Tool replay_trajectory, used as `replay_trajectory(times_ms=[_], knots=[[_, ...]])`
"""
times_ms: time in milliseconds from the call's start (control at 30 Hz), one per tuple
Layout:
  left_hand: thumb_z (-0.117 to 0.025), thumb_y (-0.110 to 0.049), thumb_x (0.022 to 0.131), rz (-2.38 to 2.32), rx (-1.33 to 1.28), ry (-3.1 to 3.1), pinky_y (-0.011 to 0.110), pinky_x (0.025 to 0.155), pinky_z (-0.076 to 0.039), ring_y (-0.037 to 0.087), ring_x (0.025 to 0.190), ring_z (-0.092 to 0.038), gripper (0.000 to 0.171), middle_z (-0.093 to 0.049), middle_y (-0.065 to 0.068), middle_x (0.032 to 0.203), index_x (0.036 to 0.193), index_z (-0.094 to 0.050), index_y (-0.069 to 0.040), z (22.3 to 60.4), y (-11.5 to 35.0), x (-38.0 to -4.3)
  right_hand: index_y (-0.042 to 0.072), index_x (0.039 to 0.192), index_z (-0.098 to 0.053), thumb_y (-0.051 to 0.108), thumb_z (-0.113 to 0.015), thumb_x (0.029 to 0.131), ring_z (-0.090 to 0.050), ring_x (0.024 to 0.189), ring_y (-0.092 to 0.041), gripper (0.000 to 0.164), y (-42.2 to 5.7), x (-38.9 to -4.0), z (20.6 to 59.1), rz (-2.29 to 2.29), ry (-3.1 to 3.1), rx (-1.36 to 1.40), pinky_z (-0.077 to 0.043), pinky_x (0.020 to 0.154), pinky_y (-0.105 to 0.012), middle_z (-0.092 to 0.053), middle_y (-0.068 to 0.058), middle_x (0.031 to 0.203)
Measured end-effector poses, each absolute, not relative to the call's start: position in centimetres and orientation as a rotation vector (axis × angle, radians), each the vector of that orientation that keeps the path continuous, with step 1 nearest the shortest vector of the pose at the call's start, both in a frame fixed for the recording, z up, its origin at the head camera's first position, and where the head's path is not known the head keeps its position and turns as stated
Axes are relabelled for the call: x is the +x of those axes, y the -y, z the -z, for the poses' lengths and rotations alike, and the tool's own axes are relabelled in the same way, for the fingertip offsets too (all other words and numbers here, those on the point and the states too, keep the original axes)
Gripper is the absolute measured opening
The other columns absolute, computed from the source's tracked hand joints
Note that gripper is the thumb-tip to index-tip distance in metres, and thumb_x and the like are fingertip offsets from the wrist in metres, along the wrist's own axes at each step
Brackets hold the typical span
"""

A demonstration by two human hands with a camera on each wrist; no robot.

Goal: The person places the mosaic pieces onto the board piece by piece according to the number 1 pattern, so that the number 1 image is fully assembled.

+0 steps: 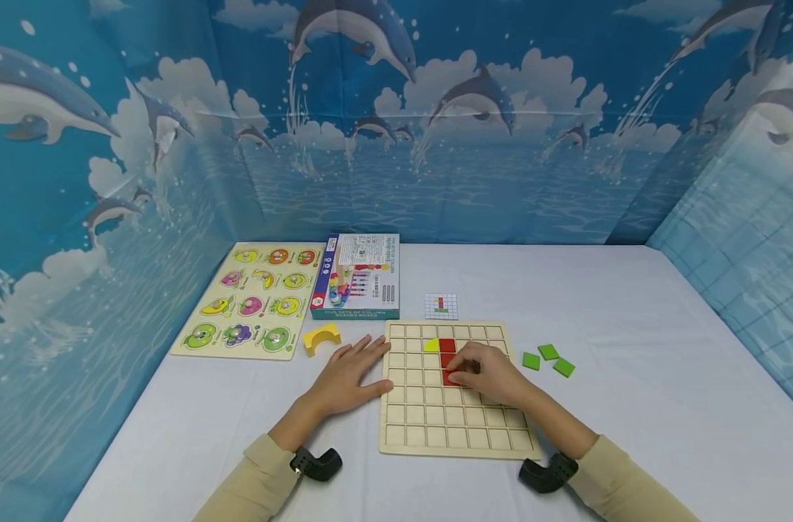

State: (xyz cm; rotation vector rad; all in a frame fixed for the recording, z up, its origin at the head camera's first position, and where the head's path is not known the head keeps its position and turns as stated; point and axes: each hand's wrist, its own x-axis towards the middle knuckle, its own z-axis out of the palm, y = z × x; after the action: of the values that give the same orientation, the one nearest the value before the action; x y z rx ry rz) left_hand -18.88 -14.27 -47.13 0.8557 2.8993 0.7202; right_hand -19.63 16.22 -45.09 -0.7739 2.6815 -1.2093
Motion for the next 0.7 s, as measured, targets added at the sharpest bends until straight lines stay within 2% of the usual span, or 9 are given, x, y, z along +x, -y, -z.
replay_trajectory(times_ms=[433,700], knots=[[-0.052,-0.057,0.094,-0.726,0.858,-2.905,0.046,0.116,-0.015,0.02,0.147,-0.019,0.073,-0.029,-0.003,0.158,0.153,-0.035,-0.018,47.3,14.2,-18.9,0.015,0.095,-0.072,0.015,-0.073,0.089,-0.059,0.075,-0.013,0.007,-17.3,-19.4,44.4,1.268,-2.609,-0.638,-0.049,0.066,-0.027,-0.065,0.006,0.083],[-0.052,-0.057,0.094,-0.725,0.858,-2.906,0.047,0.116,-0.015,0.02,0.147,-0.019,0.072,-0.029,-0.003,0.158,0.153,-0.035,-0.018,47.3,14.2,-18.9,0.009,0.095,-0.071,0.011,-0.072,0.089,-0.059,0.077,-0.015,0.006,-18.6,-19.7,44.1,1.314,-2.621,-0.649,-0.05,0.067,-0.026,-0.066,0.002,0.088]])
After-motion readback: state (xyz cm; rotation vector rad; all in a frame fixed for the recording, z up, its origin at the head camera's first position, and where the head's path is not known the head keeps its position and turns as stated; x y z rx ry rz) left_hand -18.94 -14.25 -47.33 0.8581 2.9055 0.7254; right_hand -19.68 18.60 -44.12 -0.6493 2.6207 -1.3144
